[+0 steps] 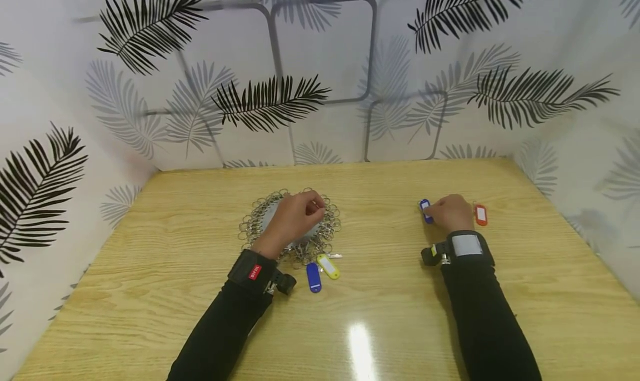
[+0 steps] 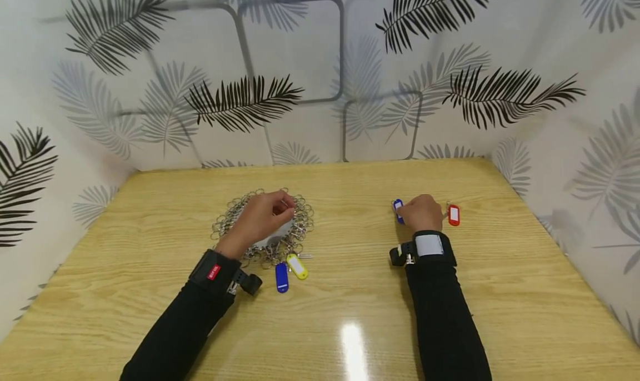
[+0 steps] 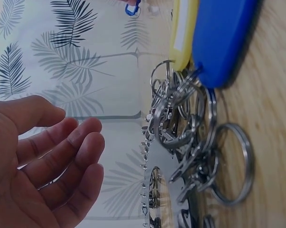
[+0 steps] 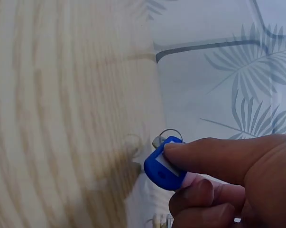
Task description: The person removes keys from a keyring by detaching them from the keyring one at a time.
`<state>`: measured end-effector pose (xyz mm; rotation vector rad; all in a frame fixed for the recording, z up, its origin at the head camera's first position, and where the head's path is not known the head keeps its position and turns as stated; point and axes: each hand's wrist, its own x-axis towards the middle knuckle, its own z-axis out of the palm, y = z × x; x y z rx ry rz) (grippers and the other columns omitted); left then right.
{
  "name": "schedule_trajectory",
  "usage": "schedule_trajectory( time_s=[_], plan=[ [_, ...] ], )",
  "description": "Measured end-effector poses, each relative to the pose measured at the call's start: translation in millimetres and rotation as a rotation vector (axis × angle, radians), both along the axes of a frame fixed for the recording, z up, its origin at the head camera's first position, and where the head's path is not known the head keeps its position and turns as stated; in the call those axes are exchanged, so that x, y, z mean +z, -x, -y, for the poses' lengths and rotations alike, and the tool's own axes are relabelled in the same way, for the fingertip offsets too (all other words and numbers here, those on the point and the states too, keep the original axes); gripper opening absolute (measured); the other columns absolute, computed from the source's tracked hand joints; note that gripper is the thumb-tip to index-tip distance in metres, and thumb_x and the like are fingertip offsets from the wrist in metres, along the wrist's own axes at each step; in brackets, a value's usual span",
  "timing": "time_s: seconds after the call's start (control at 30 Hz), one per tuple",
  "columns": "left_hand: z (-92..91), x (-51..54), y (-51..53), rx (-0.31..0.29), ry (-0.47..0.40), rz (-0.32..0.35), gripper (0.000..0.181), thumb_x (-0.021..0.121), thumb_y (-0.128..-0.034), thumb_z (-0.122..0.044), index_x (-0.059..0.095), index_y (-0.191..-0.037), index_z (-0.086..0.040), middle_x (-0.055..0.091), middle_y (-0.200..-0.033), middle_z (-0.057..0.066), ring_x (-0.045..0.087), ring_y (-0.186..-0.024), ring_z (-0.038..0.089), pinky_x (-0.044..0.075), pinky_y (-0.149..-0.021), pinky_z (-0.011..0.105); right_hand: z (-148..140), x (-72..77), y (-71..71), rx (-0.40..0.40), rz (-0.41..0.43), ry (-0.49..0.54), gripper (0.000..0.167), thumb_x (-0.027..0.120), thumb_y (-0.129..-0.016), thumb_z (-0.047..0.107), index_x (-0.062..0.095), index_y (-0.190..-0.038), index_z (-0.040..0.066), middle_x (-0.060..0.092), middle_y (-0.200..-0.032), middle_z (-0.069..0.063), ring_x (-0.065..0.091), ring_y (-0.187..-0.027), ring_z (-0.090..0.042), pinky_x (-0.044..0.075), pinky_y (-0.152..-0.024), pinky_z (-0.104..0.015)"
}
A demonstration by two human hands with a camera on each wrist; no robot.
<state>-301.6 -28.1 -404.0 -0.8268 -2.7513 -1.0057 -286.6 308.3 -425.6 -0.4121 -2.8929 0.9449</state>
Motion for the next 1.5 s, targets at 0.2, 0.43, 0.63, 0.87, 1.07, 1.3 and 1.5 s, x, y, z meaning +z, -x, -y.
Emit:
schedule_trajectory(
  time_s=[0.2, 0.43, 0.63, 0.87, 1.07, 1.3, 1.5],
  plan=[
    [1.0, 1.9, 1.4, -0.010, -0.001, 0.013, 0.012, 0.059, -0.0916, -0.019, 0.065, -0.100, -0.012, 0.064, -0.082, -0.004, 0.058, -0.074, 0.011, 0.028, -0.104, 0.043, -2.9, 0.0, -0.4, -0.059, -0.005, 0.024, 0.029, 0.063, -0.084, 0.018, 0.065, -0.063, -0.003, 0.048, -0.050, 0.001, 0.043, -0.048, -0.015, 0.032, -0.043, -0.026],
    [5.1, 4.5, 3.2, -0.014, 0.001, 0.055, 0.015, 0.059, -0.0925, -0.021, 0.064, -0.104, -0.012, 0.064, -0.090, -0.001, 0.059, -0.080, 0.012, 0.048, -0.070, 0.030, -1.5, 6.4, -3.4, -0.089, -0.007, -0.091, 0.032, 0.066, -0.081, 0.022, 0.067, -0.076, -0.009, 0.061, -0.067, -0.014, 0.053, -0.061, -0.026, 0.039, -0.046, -0.032],
    [18.8, 17.7, 2.4, -0.148, 0.182, 0.088, 0.017, 0.057, -0.0936, -0.018, 0.069, -0.102, -0.010, 0.064, -0.093, 0.000, 0.059, -0.083, 0.015, 0.047, -0.075, 0.033, 17.3, 27.1, -3.7, 0.044, -0.123, -0.064, 0.033, 0.064, -0.086, 0.024, 0.065, -0.095, -0.007, 0.064, -0.094, -0.025, 0.061, -0.082, -0.038, 0.048, -0.063, -0.043],
    [25.4, 30.9, -9.1, -0.329, 0.444, 0.248, 0.028, 0.051, -0.0953, -0.016, 0.061, -0.070, -0.009, 0.040, -0.061, -0.006, 0.036, -0.054, 0.011, 0.034, -0.056, 0.029, 102.8, 34.9, -2.7, 0.531, -0.069, -0.055, 0.022, 0.067, -0.085, 0.029, 0.066, -0.088, 0.007, 0.064, -0.083, -0.007, 0.058, -0.072, -0.021, 0.046, -0.061, -0.034],
    [18.2, 25.4, -9.9, -0.290, 0.530, 0.238, 0.030, 0.050, -0.0961, -0.021, 0.060, -0.070, -0.011, 0.037, -0.060, -0.004, 0.035, -0.053, 0.011, 0.031, -0.055, 0.027, 161.0, 15.5, -16.7, 0.720, 0.133, -0.138, 0.031, 0.074, -0.077, 0.037, 0.062, -0.061, 0.014, 0.050, -0.059, 0.008, 0.043, -0.052, -0.010, 0.034, -0.047, -0.024],
    [16.1, 22.2, -9.6, -0.256, 0.505, 0.256, 0.024, 0.048, -0.0968, -0.020, 0.067, -0.087, -0.009, 0.043, -0.066, -0.004, 0.039, -0.058, 0.011, 0.032, -0.056, 0.028, 175.5, 5.5, -24.4, 0.631, 0.101, -0.189, 0.035, 0.077, -0.072, 0.042, 0.056, -0.064, 0.016, 0.048, -0.060, 0.007, 0.043, -0.052, -0.012, 0.033, -0.046, -0.026],
    [17.9, 14.9, -4.0, -0.236, 0.456, 0.221, 0.017, 0.050, -0.0950, -0.016, 0.066, -0.090, -0.010, 0.049, -0.073, -0.002, 0.042, -0.060, 0.014, 0.035, -0.057, 0.030, 172.3, 6.0, -21.1, 0.602, 0.077, -0.221, 0.019, 0.075, -0.074, 0.022, 0.058, -0.076, 0.014, 0.057, -0.075, 0.002, 0.052, -0.065, -0.017, 0.041, -0.053, -0.031]
  ],
)
